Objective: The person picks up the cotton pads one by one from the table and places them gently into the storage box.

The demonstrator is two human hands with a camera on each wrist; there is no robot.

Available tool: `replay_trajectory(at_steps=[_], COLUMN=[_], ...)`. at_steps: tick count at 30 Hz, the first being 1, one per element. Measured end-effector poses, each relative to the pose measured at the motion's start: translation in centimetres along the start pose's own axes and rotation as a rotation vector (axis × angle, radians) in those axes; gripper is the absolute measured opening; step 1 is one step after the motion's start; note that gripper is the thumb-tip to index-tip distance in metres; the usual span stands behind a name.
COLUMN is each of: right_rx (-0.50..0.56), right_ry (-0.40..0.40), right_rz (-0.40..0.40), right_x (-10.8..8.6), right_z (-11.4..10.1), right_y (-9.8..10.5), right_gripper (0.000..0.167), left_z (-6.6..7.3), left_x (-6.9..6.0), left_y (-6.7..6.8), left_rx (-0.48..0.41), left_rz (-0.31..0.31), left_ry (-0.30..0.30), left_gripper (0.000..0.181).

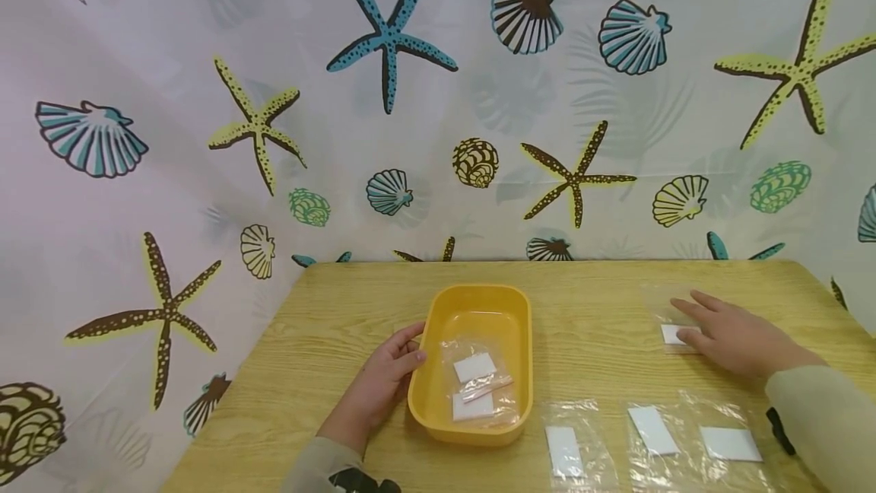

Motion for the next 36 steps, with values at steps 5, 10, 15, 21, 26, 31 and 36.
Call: replay_trajectory(at_steps=[5, 10, 15, 21, 26, 31, 36], right_rx=[0.026, 0.015, -0.022, -0.055, -0.069, -0.080, -0.074], right_ry=[-0.035, -0.038, -0.051, -0.032, -0.020, -0.018, -0.020], right_rz=[-0.046, -0.046, -0.055, -0.056, -0.054, -0.052, -0.037], right_x=[-0.02, -0.07, -0.10, -0.10, 0.01, 0.12, 0.18], right_z=[0.28, 0.52, 0.62, 0.42, 0.30, 0.06, -0.12], right_y=[-0.26, -0.58, -0.86, -0.86, -0.77, -0.72, -0.74], right_gripper=[0.075, 0.078, 0.092, 0.096, 0.093, 0.092, 0.090], left_z=[0.00, -0.03, 0.02, 0.14, 0.21, 0.20, 0.12], left_x=[-0.07, -0.04, -0.12, -0.23, -0.21, -0.21, -0.17], left_y=[-0.04, -0.09, -0.18, -0.22, -0.17, -0.12, -0.08], left_rx=[0.004, 0.002, 0.009, 0.022, 0.024, 0.019, 0.013], left_rz=[0.013, 0.011, 0.009, 0.019, 0.030, 0.030, 0.022], left_ry=[0.008, 0.008, 0.008, 0.014, 0.015, 0.015, 0.011], left_gripper=[0.052, 0.052, 0.052, 0.053, 0.053, 0.053, 0.053])
Point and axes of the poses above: each hand's wrist, its own x-axis towards the middle knuckle, its own y-axis out of the back of the hand, z = x × y, the point moved 3 cm from there along x, towards the middle knuckle
